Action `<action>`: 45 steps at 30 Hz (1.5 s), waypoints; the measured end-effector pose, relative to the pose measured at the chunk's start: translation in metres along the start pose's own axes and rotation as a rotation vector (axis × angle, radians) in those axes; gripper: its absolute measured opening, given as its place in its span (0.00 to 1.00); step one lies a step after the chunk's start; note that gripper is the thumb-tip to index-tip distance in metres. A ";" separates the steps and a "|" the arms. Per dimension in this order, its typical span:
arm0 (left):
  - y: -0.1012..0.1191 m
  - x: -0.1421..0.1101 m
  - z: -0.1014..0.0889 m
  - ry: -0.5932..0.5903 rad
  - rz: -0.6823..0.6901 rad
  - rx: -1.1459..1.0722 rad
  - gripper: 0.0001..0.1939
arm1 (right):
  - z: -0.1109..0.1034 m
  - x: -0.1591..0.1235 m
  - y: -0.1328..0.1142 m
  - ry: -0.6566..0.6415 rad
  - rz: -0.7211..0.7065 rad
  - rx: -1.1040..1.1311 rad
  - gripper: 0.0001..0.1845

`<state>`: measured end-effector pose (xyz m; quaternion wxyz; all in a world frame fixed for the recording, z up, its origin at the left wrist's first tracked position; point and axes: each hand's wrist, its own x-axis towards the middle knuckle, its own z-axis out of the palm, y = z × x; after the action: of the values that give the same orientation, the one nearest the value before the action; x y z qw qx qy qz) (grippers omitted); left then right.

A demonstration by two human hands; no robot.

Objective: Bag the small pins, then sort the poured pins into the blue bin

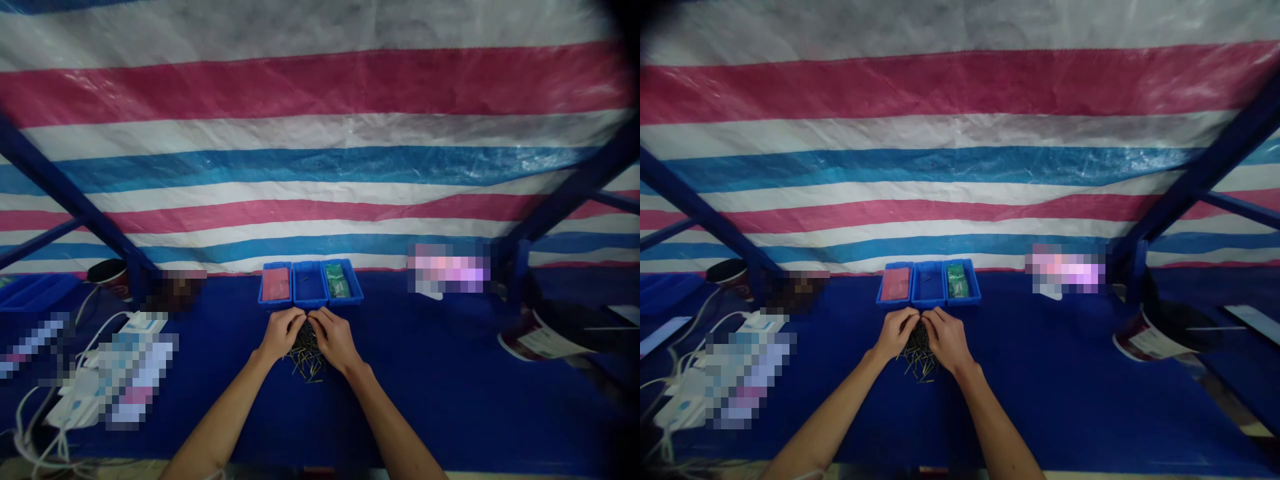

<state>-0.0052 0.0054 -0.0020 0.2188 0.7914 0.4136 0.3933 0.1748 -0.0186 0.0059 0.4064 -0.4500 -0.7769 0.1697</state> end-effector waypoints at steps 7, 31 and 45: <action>-0.002 0.000 0.003 0.004 -0.009 0.001 0.14 | 0.000 0.000 0.001 -0.002 -0.008 -0.021 0.12; -0.001 0.001 0.001 0.005 -0.007 -0.011 0.16 | 0.000 -0.001 0.003 -0.012 -0.020 0.012 0.10; -0.003 0.001 0.002 0.001 -0.006 -0.012 0.14 | 0.001 -0.002 0.005 -0.002 -0.013 0.007 0.08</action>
<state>-0.0046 0.0080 -0.0049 0.2243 0.7886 0.4138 0.3956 0.1777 -0.0173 0.0011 0.4081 -0.4434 -0.7797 0.1702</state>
